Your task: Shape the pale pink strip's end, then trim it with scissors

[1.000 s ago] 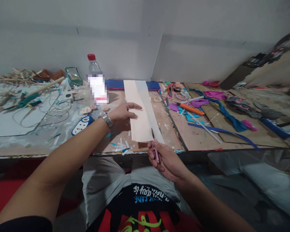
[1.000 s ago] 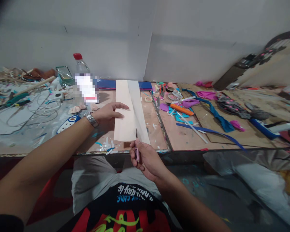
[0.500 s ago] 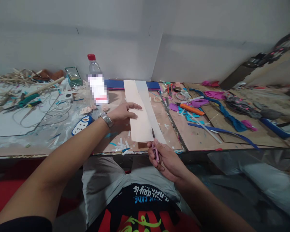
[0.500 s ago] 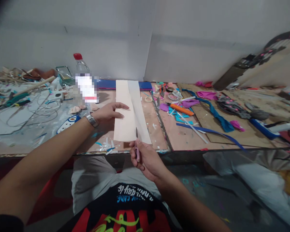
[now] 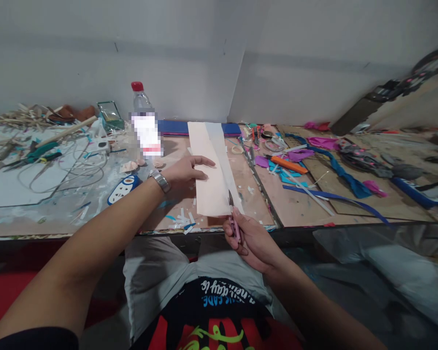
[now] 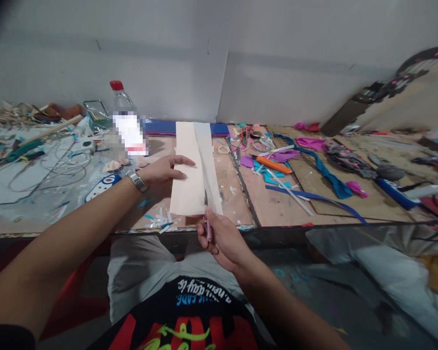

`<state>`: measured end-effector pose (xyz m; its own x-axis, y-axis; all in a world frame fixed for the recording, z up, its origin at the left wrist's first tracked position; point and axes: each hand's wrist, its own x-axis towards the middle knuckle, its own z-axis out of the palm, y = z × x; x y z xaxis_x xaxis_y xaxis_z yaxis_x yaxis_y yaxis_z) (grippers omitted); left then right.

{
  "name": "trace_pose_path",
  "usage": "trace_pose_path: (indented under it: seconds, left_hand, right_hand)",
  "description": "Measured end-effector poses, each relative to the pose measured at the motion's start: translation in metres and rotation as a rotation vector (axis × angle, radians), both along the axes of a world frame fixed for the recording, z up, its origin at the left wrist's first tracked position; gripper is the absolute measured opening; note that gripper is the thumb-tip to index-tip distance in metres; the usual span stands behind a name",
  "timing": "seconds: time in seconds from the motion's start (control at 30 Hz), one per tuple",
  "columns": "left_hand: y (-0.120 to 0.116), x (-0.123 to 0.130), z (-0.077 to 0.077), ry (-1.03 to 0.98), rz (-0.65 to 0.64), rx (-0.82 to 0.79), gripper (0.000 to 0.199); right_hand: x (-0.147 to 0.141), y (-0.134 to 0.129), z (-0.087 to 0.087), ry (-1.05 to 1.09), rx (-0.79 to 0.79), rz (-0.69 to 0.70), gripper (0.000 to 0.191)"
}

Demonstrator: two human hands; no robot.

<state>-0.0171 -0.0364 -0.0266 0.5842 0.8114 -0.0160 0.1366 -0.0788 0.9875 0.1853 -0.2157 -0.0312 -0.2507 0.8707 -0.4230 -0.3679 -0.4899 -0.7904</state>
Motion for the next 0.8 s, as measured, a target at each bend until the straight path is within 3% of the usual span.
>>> trace_pose_path:
  seconds: [0.33, 0.8]
  left_hand:
    - [0.0001, 0.0005, 0.0004, -0.003, -0.023, 0.021, 0.048]
    - [-0.0010, 0.0010, -0.0011, -0.056, -0.042, -0.081, 0.048]
  right_hand:
    - [-0.0008, 0.0000, 0.0013, -0.020, 0.009, 0.027, 0.054]
    - [-0.0019, 0.0004, -0.0023, 0.023, -0.005, -0.030, 0.048]
